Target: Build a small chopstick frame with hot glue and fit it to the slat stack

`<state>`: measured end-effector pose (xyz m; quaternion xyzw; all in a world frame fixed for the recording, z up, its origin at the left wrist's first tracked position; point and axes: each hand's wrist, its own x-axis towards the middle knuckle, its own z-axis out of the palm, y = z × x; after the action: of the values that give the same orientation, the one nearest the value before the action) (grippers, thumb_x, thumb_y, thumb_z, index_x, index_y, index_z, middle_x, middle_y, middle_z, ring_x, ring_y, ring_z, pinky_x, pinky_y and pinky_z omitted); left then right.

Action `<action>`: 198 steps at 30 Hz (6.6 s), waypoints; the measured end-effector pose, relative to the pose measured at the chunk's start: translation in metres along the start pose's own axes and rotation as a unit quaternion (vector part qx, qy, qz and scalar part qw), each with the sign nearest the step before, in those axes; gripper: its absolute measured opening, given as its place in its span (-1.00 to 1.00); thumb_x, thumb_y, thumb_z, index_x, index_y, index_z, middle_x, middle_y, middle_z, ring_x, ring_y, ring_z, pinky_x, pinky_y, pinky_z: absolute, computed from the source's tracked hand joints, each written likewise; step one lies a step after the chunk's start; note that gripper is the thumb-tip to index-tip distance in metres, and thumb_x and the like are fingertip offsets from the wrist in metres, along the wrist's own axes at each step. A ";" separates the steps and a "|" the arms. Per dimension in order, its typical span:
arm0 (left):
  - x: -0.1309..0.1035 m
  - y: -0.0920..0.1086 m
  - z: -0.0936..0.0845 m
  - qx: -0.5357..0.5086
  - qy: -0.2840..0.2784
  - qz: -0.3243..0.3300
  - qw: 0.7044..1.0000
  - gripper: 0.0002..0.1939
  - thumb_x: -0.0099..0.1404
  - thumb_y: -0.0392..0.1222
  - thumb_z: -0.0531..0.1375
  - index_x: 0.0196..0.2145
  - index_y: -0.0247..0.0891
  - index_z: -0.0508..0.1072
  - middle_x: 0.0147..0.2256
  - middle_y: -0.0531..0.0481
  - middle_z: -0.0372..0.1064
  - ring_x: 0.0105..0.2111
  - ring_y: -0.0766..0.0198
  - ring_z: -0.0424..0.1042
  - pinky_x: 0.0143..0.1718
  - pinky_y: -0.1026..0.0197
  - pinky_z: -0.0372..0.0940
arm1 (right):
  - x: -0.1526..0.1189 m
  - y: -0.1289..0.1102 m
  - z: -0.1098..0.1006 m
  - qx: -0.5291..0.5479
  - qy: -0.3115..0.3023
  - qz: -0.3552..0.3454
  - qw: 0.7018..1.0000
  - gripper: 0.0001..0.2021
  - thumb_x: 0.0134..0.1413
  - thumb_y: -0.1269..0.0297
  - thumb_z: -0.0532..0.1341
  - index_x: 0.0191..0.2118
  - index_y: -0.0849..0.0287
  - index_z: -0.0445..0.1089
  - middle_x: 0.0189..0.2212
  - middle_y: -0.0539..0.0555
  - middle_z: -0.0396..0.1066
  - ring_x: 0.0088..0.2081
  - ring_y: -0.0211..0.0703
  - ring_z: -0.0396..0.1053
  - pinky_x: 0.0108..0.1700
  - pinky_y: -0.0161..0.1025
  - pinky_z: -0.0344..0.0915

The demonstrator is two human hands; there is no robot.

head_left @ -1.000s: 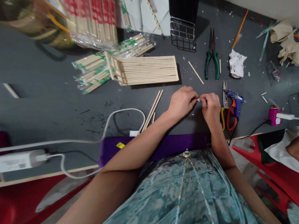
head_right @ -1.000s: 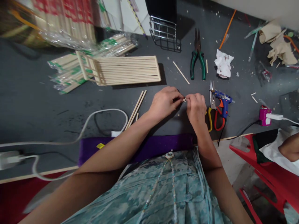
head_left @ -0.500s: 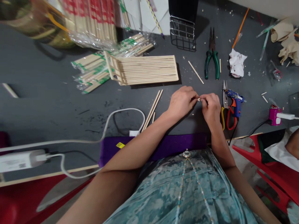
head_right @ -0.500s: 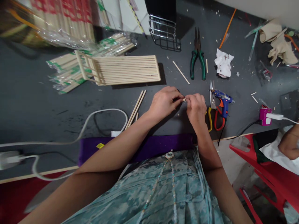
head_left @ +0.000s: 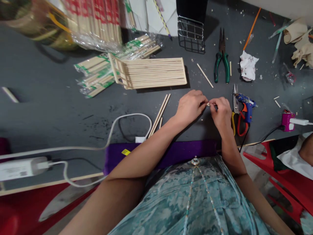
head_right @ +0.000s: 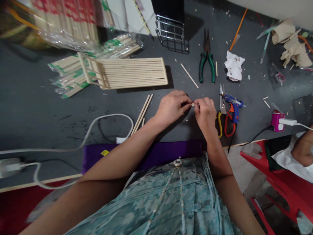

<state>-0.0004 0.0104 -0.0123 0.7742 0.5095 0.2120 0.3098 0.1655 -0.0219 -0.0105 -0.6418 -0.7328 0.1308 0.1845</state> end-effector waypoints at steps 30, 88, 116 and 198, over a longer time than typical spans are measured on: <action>-0.001 0.000 -0.003 -0.030 -0.003 0.001 1.000 -0.81 0.32 -0.30 0.20 -0.19 -0.24 0.61 -0.25 -0.09 0.52 -0.16 0.10 0.45 -0.14 0.12 0.31 | 0.000 0.004 0.001 0.024 -0.006 0.006 1.000 -0.76 0.41 0.28 0.08 -0.20 0.10 0.51 -0.26 0.10 0.45 -0.15 -0.01 0.34 -0.06 -0.12 0.27; 0.000 0.003 -0.003 -0.021 -0.004 0.002 1.000 -0.85 0.30 -0.31 0.20 -0.23 -0.24 0.58 -0.29 -0.07 0.48 -0.20 0.11 0.42 -0.17 0.13 0.29 | 0.002 -0.001 -0.004 0.017 -0.023 0.016 0.999 -0.72 0.43 0.26 0.04 -0.21 0.10 0.49 -0.23 0.12 0.47 -0.12 0.02 0.34 -0.04 -0.11 0.26; 0.001 0.005 -0.006 0.044 -0.024 0.029 0.998 -0.77 0.38 -0.27 0.10 -0.20 -0.22 0.58 -0.23 -0.12 0.49 -0.14 0.06 0.44 -0.19 0.10 0.29 | -0.005 0.002 -0.012 0.062 -0.024 0.018 0.998 -0.86 0.34 0.32 0.14 -0.20 0.10 0.45 -0.27 0.09 0.43 -0.18 -0.02 0.37 -0.12 -0.13 0.32; 0.002 0.000 -0.002 -0.023 -0.002 0.006 1.000 -0.86 0.30 -0.29 0.19 -0.26 -0.22 0.58 -0.31 -0.05 0.50 -0.21 0.13 0.43 -0.20 0.13 0.28 | 0.004 -0.001 -0.009 0.083 -0.030 0.030 0.996 -0.85 0.33 0.33 0.17 -0.27 0.08 0.48 -0.24 0.07 0.47 -0.13 -0.03 0.39 -0.07 -0.14 0.32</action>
<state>-0.0012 0.0133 -0.0111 0.7701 0.4996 0.2243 0.3274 0.1685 -0.0189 -0.0016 -0.6420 -0.7050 0.2157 0.2105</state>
